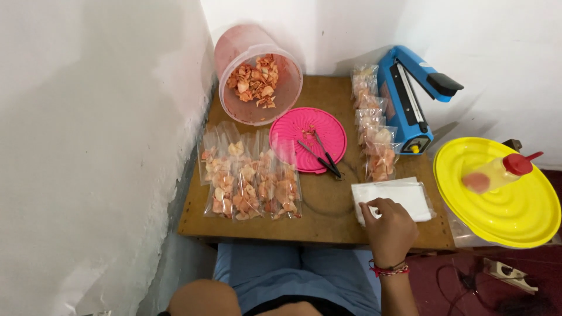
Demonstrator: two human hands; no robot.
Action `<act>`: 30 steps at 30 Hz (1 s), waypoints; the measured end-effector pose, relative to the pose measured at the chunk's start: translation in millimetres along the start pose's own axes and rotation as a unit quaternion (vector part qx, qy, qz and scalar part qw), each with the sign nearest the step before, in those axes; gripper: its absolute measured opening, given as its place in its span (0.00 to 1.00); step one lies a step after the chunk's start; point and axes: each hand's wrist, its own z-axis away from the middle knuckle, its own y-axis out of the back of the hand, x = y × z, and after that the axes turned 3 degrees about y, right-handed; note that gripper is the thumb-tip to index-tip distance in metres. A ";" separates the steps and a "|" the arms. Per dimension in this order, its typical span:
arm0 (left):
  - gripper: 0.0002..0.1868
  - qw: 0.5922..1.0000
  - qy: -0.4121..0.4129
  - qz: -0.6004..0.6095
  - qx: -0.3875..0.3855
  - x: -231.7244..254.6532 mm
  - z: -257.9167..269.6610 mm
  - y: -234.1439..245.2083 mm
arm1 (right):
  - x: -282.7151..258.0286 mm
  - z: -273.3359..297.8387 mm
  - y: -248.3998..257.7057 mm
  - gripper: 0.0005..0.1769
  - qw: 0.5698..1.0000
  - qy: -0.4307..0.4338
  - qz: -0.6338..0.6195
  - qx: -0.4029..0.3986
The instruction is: Manually filling small plastic bags with dried vegetable pieces and sealing them with a heat sealer.
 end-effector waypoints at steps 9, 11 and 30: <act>0.20 0.998 0.013 -0.046 0.048 -178.6 42.1 179.3 | -8.6 -9.9 12.7 0.06 0.999 0.010 -0.051 -0.010; 0.19 0.996 0.013 -0.060 0.060 -182.7 45.8 183.5 | -12.7 -13.2 17.6 0.06 0.999 0.008 -0.042 -0.006; 0.12 0.974 0.039 -0.145 0.167 -178.0 136.9 215.6 | -1.7 -31.2 47.4 0.09 0.986 0.055 -0.011 0.160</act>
